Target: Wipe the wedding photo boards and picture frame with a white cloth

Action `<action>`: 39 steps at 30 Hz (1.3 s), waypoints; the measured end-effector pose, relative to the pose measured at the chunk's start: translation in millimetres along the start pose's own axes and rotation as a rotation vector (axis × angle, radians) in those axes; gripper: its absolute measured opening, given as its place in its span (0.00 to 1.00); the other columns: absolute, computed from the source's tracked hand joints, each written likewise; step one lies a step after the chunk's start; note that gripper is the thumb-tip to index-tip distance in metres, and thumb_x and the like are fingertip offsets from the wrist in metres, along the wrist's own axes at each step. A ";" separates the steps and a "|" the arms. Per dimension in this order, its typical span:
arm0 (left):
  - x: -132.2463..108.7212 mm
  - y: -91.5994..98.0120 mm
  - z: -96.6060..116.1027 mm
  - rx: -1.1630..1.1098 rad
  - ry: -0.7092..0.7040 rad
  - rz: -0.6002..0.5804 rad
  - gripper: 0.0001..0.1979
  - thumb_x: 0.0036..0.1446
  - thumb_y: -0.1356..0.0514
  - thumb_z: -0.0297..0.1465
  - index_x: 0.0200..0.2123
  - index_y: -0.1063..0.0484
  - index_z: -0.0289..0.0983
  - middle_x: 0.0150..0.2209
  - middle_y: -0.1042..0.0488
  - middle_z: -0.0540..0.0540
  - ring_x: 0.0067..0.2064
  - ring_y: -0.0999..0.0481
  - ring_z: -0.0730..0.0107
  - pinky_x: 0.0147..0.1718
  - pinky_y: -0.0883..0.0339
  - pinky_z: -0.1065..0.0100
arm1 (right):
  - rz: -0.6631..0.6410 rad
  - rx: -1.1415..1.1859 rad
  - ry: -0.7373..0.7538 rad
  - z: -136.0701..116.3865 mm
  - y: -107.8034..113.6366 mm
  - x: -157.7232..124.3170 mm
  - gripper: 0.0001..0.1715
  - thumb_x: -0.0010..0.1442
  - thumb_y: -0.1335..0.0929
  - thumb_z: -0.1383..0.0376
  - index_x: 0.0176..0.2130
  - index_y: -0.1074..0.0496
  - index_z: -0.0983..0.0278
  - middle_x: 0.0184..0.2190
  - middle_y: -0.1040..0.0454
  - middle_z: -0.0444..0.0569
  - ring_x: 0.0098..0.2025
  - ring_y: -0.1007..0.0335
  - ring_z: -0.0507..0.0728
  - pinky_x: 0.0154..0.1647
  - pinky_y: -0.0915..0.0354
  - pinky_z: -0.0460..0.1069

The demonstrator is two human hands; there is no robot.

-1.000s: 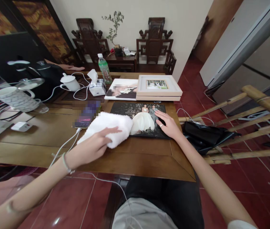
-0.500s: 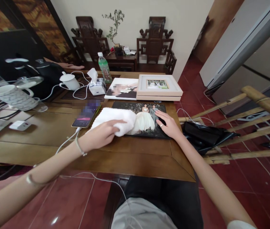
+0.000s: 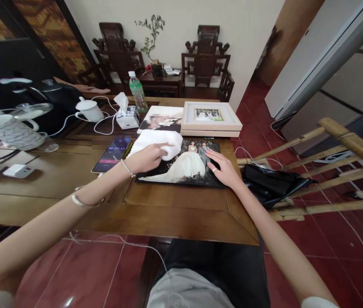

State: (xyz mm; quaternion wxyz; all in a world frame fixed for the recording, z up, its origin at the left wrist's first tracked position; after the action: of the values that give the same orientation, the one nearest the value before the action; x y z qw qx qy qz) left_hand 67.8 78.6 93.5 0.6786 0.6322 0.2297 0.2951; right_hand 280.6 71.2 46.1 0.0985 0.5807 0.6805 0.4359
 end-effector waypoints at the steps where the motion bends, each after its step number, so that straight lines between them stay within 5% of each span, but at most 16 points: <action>1: -6.0 -0.9 12.0 -0.011 -0.002 -0.021 0.15 0.50 0.52 0.16 0.30 0.27 0.33 0.61 0.34 0.40 0.61 0.33 0.58 0.59 0.38 0.59 | -0.002 0.004 0.000 0.4 -0.2 0.0 0.23 0.63 0.36 0.62 0.57 0.29 0.57 0.60 0.32 0.50 0.65 0.42 0.61 0.66 0.48 0.66; 10: -73.8 -10.8 128.5 -0.146 -0.061 -0.215 0.18 0.46 0.49 0.13 0.31 0.25 0.36 0.65 0.40 0.47 0.67 0.44 0.52 0.64 0.45 0.51 | -0.005 -0.002 0.014 -0.1 -1.6 0.0 0.23 0.63 0.37 0.61 0.57 0.29 0.60 0.60 0.32 0.52 0.65 0.41 0.61 0.66 0.49 0.65; 14: -62.3 -4.4 121.0 -0.150 -0.065 -0.176 0.17 0.47 0.50 0.14 0.30 0.26 0.36 0.63 0.36 0.45 0.64 0.37 0.56 0.62 0.41 0.57 | 0.000 -0.003 0.016 0.3 -1.8 0.3 0.23 0.63 0.37 0.61 0.57 0.29 0.59 0.60 0.32 0.52 0.64 0.41 0.61 0.66 0.48 0.65; 20: 0.3 3.2 72.5 -0.132 -0.076 -0.088 0.15 0.49 0.51 0.16 0.30 0.28 0.34 0.50 0.26 0.40 0.49 0.25 0.62 0.51 0.32 0.63 | -0.008 -0.008 0.001 1.7 -1.3 0.1 0.24 0.63 0.37 0.61 0.57 0.30 0.59 0.60 0.32 0.52 0.65 0.42 0.61 0.66 0.49 0.66; 28: 69.5 -2.9 28.1 0.045 -0.027 -0.009 0.14 0.51 0.51 0.18 0.32 0.26 0.32 0.38 0.25 0.39 0.42 0.25 0.60 0.46 0.32 0.63 | -0.018 0.005 0.003 -0.7 -0.1 0.0 0.24 0.63 0.37 0.61 0.58 0.30 0.57 0.60 0.32 0.50 0.65 0.42 0.62 0.66 0.49 0.66; 33: 55.6 -4.2 47.5 -0.018 -0.036 -0.045 0.15 0.48 0.51 0.17 0.31 0.25 0.32 0.40 0.25 0.38 0.42 0.25 0.60 0.45 0.31 0.61 | -0.017 0.001 0.007 0.6 -1.5 0.3 0.24 0.63 0.37 0.61 0.58 0.30 0.58 0.60 0.33 0.52 0.65 0.42 0.62 0.66 0.49 0.66; 39: -10.4 -0.8 123.9 -0.212 -0.135 -0.134 0.18 0.48 0.51 0.15 0.33 0.26 0.37 0.50 0.26 0.45 0.50 0.26 0.63 0.52 0.32 0.64 | -0.004 0.011 0.006 1.2 -1.5 0.6 0.23 0.63 0.36 0.61 0.57 0.29 0.57 0.60 0.32 0.50 0.64 0.41 0.61 0.66 0.48 0.65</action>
State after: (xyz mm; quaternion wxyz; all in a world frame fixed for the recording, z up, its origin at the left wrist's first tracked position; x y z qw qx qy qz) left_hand 145.2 -18.2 103.8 0.7738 0.5585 0.1925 0.2286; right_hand 280.1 72.3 44.5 0.0943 0.5786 0.6842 0.4338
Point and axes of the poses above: each hand's wrist, its own x-axis towards the middle knuckle, its own y-axis out of the back of the hand, z = x × y, the point moved 9 cm from there along x, towards the middle knuckle
